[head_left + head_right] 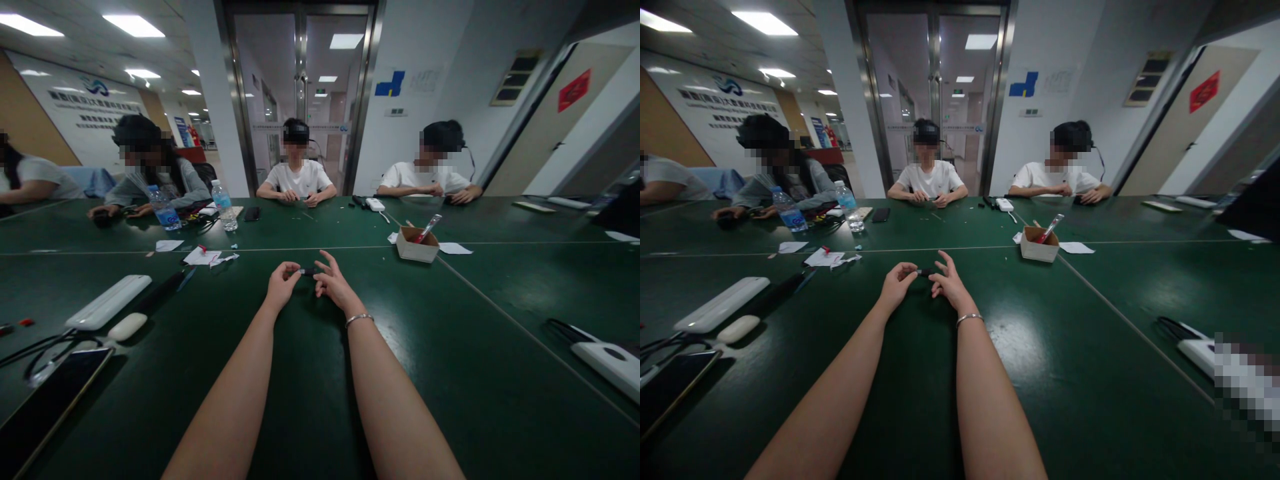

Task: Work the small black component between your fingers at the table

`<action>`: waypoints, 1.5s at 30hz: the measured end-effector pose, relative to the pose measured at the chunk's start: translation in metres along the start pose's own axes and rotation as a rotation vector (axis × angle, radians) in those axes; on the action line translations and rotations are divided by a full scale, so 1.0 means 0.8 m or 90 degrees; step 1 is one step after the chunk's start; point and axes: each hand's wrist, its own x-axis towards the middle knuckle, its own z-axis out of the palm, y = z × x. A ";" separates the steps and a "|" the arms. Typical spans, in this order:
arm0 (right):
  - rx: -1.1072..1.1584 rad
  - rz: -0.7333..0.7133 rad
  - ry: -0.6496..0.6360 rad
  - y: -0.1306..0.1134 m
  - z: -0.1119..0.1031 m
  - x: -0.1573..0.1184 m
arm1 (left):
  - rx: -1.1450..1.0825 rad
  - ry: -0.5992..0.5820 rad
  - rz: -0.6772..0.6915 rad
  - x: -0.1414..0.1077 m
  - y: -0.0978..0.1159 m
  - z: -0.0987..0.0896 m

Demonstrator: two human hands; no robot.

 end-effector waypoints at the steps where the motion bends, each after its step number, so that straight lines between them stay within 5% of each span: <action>1: -0.002 0.020 0.014 0.000 0.002 0.002 | -0.005 0.001 0.002 0.000 0.000 0.001; 6: -0.030 0.080 0.039 0.001 0.009 0.006 | -0.012 -0.001 0.017 0.002 -0.007 0.003; 12: -0.009 -0.034 -0.037 -0.002 0.000 -0.003 | -0.016 0.009 0.009 0.002 -0.007 0.000; 20: -0.003 0.075 0.021 -0.003 0.007 0.001 | -0.011 -0.006 0.005 -0.001 0.000 0.001; 26: 0.019 -0.013 -0.029 -0.006 0.002 -0.006 | -0.011 -0.002 0.004 -0.002 0.002 0.001; 36: 0.036 0.049 0.007 0.001 0.006 0.002 | -0.005 0.004 -0.008 0.000 -0.001 0.004; 45: 0.040 0.029 -0.024 0.003 0.004 0.000 | 0.149 -0.008 -0.079 -0.005 0.005 -0.001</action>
